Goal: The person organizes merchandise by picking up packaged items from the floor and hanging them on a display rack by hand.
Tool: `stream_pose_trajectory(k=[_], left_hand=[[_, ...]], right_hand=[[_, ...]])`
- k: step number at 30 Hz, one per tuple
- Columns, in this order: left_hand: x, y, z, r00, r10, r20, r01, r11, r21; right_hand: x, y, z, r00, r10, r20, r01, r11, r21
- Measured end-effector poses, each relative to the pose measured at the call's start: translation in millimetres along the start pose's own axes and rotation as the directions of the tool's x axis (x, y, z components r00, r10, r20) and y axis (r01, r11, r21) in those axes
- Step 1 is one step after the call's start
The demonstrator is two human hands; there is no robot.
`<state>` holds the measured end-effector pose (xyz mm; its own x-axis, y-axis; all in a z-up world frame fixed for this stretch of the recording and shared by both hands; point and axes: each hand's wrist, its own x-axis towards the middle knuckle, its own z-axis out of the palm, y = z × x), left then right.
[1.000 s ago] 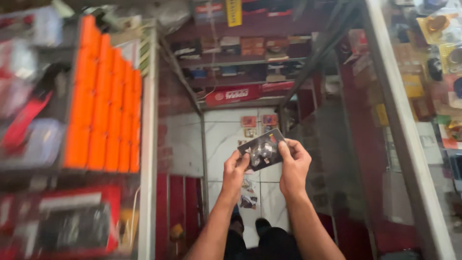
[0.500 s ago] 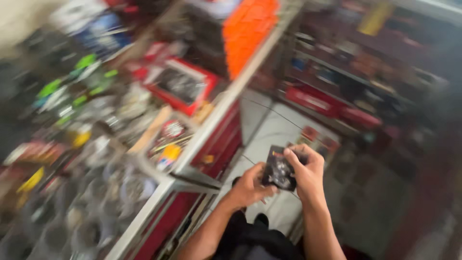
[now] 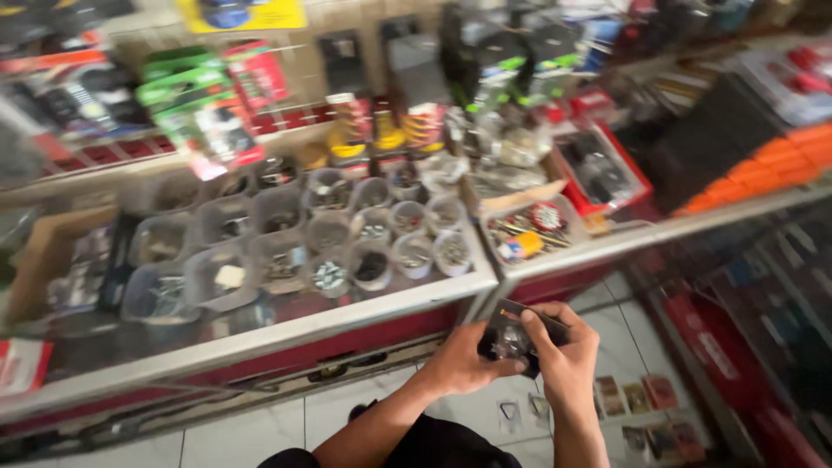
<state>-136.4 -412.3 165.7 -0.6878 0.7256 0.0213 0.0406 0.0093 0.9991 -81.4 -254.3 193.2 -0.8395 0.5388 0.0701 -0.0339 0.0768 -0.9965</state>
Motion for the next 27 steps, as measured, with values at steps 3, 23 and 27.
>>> stream_pose_trajectory(k=[3,23,27], left_hand=[[-27.3,22.5,-44.1,0.990,0.054,-0.133,-0.027,0.980,0.198],[-193.8,30.5,-243.1,0.672,0.052,-0.739,-0.022,0.998,0.050],[-213.1,39.6,-234.6,0.585,0.127,-0.801,-0.035,0.991,0.132]], right_hand=[[-6.0,-8.7,45.9,1.000,0.019,0.017,-0.019,1.000,0.025],[-52.2,-22.7,329.0,0.856,-0.075,0.511,0.028,0.995,0.099],[-56.2,-19.2,342.2,0.796,-0.036,0.604,-0.092,0.980,0.179]])
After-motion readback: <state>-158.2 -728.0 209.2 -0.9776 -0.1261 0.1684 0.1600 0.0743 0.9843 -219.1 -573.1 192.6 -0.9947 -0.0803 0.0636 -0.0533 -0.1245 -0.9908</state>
